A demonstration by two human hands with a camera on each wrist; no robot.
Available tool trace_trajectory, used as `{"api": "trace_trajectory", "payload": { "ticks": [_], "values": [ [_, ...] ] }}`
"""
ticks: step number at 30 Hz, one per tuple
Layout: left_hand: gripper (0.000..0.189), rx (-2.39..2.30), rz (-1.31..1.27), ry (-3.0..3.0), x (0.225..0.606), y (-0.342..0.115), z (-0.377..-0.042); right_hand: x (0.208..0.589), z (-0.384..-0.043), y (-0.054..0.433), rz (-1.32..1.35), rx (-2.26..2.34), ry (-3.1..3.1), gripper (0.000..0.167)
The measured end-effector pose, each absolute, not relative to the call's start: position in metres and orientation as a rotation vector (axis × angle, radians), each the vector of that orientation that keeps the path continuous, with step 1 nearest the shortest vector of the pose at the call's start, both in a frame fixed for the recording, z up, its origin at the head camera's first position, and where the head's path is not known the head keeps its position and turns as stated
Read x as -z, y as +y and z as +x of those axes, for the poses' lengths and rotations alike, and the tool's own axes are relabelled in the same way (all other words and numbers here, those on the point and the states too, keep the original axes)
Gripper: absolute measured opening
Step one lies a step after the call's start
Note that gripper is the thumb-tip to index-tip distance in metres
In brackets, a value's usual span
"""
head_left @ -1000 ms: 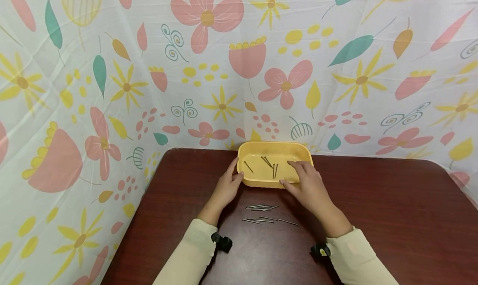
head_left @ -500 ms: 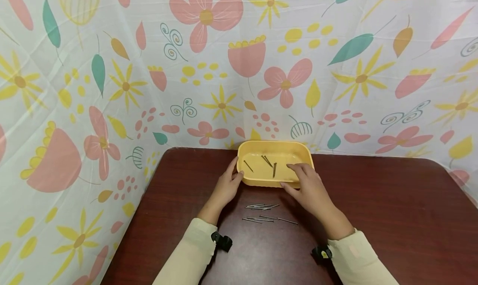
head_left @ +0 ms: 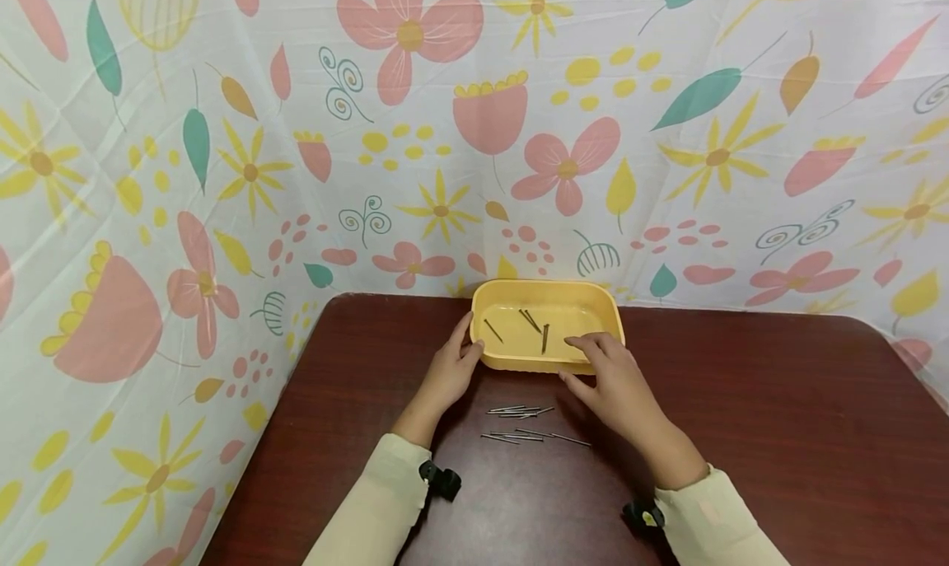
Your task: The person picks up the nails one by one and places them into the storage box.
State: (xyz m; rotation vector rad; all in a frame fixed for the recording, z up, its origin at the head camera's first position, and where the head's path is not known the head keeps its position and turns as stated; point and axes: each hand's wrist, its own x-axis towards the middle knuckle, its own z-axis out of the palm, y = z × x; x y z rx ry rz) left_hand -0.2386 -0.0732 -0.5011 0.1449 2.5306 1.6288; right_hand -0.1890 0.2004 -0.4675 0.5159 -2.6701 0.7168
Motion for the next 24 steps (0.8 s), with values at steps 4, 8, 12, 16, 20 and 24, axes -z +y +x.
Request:
{"api": "trace_trajectory", "payload": {
  "ticks": [4,8,12,16,20,24],
  "values": [
    [0.061,-1.629,0.143,2.521,0.501,-0.074,-0.238,0.467,-0.185,0.197,0.536,-0.709,-2.642,0.049],
    [0.060,-1.626,0.135,2.523,0.501,-0.074,-0.238,0.466,-0.182,0.194,0.557,-0.714,-2.644,0.045],
    [0.060,-1.629,0.133,2.529,0.500,-0.074,-0.238,0.468,-0.180,0.191,0.570,-0.709,-2.665,0.040],
    [0.061,-1.640,0.135,2.526,0.500,-0.073,-0.238,0.471,-0.179,0.189,0.616,-0.686,-2.665,0.037],
    [0.061,-1.639,0.133,2.534,0.500,-0.073,-0.238,0.474,-0.178,0.186,0.661,-0.667,-2.664,0.033],
    [0.060,-1.631,0.132,2.543,0.500,-0.073,-0.238,0.475,-0.178,0.185,0.681,-0.646,-2.705,0.029]
  ]
}}
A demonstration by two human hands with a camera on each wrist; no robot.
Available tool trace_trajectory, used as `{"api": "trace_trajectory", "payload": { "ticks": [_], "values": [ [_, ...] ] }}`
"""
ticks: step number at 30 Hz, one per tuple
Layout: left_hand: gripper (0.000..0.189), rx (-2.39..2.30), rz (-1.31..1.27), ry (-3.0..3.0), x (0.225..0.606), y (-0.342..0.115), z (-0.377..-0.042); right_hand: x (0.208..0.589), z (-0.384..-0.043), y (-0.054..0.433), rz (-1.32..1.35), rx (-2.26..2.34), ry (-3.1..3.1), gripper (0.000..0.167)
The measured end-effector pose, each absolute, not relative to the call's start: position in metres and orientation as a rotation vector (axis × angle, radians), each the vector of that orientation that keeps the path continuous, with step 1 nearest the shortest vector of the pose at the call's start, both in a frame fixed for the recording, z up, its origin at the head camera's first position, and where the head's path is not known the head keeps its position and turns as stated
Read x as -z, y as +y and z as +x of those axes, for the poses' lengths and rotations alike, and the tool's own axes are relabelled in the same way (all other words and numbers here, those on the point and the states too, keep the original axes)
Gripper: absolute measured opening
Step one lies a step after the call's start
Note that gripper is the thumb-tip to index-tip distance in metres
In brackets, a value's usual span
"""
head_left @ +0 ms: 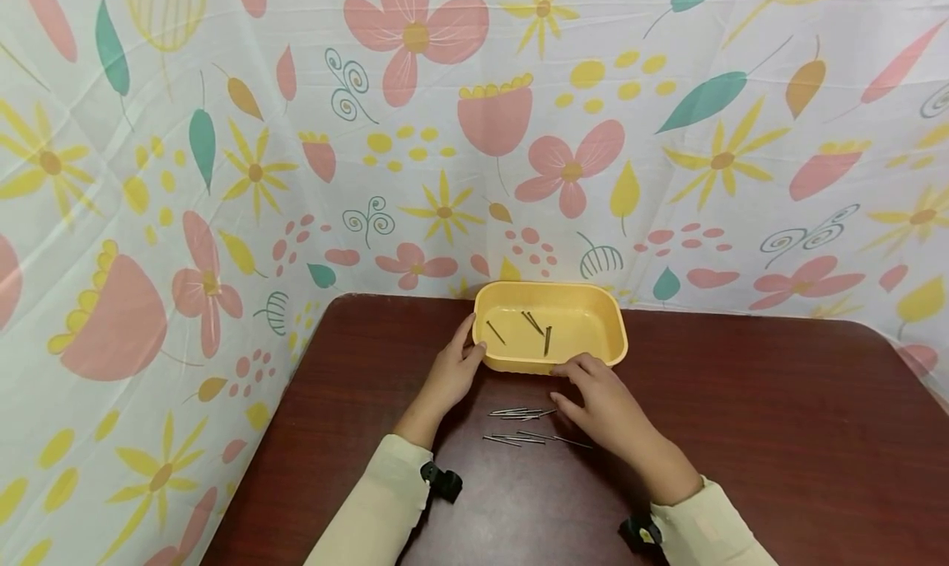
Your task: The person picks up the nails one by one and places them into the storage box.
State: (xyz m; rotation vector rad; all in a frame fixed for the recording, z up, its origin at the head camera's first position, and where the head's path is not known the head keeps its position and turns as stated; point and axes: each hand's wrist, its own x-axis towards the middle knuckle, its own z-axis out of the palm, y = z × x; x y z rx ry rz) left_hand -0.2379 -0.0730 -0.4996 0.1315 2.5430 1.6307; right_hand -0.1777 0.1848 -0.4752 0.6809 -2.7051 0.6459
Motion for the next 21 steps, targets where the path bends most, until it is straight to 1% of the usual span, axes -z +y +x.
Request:
{"api": "trace_trajectory", "payload": {
  "ticks": [8,21],
  "values": [
    [0.060,-1.630,0.139,2.531,0.4997,-0.0735,-0.2378,0.4773,-0.1769,0.1839,0.732,-0.624,-2.803,0.024],
    [0.061,-1.626,0.148,2.540,0.4992,-0.0732,-0.2377,0.4833,-0.1752,0.1893,0.767,-0.671,-2.922,0.020]
  ]
}}
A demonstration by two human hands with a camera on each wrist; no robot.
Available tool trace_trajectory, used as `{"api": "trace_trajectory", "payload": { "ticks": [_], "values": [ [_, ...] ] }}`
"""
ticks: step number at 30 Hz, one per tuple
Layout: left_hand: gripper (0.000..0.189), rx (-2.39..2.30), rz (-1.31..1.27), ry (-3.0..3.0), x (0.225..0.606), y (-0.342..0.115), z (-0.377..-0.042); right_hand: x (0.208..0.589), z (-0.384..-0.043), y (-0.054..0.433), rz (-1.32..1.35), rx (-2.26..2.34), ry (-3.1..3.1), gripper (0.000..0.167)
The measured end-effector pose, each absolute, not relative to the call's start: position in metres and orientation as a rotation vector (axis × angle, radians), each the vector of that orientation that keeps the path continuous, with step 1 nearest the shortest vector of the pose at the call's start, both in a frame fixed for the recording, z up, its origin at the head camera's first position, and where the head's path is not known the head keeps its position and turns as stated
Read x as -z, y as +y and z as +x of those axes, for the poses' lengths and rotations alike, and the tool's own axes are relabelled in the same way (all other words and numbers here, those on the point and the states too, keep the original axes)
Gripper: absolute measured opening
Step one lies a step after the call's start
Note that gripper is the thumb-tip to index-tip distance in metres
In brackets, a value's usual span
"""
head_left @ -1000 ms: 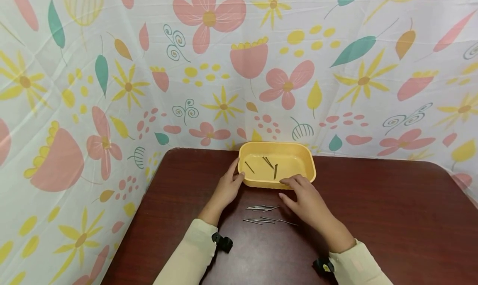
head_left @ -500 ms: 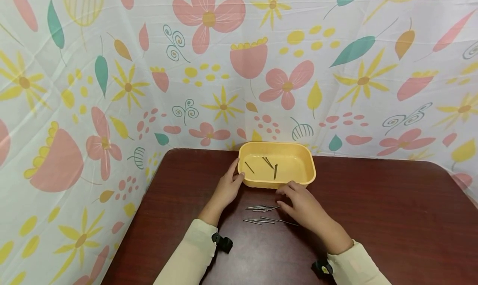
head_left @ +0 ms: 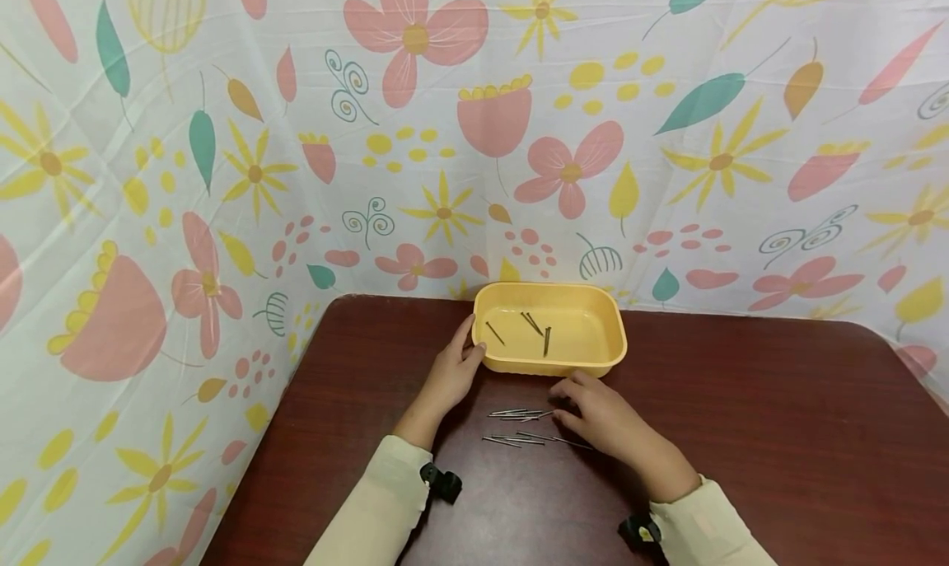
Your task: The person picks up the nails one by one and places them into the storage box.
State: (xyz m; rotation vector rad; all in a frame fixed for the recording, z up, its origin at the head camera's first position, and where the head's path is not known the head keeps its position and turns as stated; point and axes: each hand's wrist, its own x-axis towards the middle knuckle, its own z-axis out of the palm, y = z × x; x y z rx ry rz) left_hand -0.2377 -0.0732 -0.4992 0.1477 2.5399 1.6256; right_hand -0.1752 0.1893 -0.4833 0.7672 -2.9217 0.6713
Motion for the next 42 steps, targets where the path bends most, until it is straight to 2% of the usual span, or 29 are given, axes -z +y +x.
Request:
{"api": "trace_trajectory", "payload": {
  "ticks": [12,42],
  "values": [
    [0.060,-1.621,0.142,2.542,0.4991,-0.0730,-0.2374,0.4865,-0.1767,0.1929,0.818,-0.698,-2.967,0.011],
    [0.060,-1.633,0.143,2.538,0.5002,-0.0735,-0.2383,0.4828,-0.1806,0.1934,0.801,-0.706,-3.019,0.012]
  ]
}}
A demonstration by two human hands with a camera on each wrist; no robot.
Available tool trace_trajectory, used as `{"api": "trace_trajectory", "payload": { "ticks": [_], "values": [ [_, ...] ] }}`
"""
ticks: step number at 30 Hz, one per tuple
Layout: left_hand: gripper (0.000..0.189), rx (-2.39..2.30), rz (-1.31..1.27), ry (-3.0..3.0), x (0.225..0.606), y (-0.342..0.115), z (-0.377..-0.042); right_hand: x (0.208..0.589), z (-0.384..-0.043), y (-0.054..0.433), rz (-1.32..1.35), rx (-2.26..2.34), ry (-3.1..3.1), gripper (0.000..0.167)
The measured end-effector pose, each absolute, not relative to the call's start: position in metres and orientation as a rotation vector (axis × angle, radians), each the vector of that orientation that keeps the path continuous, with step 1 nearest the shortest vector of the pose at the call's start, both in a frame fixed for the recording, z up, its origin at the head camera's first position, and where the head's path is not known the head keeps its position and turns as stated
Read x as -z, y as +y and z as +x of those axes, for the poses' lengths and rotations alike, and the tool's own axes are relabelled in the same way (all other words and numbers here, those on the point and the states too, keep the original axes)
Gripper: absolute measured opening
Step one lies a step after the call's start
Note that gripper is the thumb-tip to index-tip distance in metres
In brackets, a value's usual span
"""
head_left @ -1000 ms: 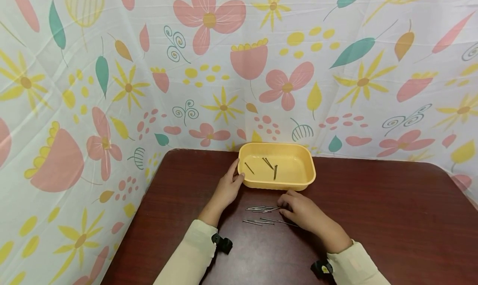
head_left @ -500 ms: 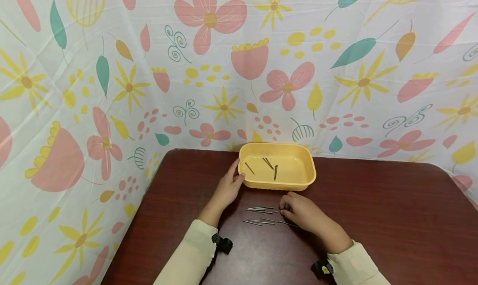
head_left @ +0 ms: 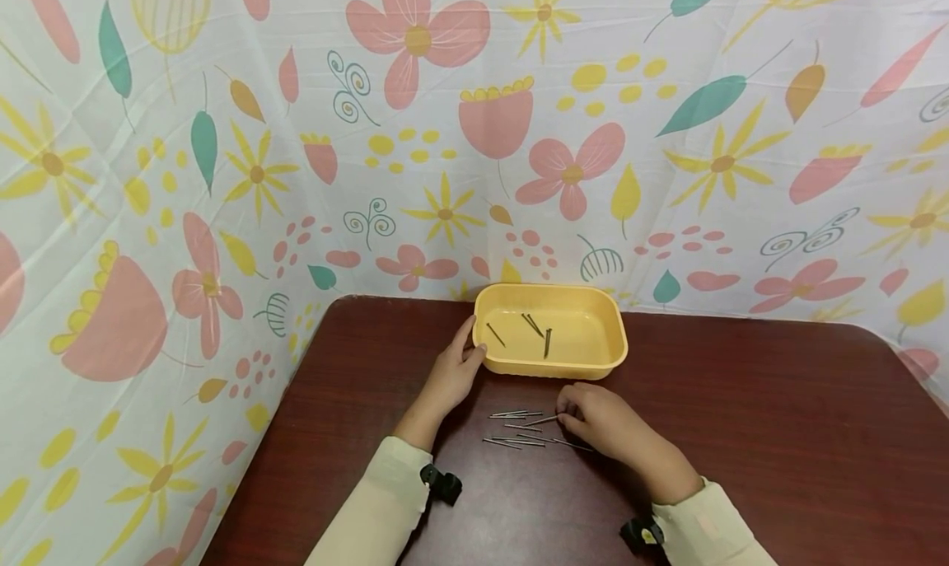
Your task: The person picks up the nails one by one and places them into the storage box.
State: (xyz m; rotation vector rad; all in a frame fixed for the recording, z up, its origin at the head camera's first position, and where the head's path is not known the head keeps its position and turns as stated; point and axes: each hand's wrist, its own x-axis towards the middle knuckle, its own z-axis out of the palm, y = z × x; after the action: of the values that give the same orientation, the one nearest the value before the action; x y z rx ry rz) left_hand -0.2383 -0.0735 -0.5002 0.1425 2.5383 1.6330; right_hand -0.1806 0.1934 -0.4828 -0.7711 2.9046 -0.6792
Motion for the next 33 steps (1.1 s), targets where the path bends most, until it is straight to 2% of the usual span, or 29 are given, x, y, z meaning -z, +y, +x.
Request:
{"api": "trace_trajectory", "payload": {
  "ticks": [33],
  "values": [
    [0.060,-1.643,0.160,2.546,0.4995,-0.0735,-0.2382,0.4789,-0.1798,0.1968,-0.890,0.864,2.919,0.013]
  ]
}}
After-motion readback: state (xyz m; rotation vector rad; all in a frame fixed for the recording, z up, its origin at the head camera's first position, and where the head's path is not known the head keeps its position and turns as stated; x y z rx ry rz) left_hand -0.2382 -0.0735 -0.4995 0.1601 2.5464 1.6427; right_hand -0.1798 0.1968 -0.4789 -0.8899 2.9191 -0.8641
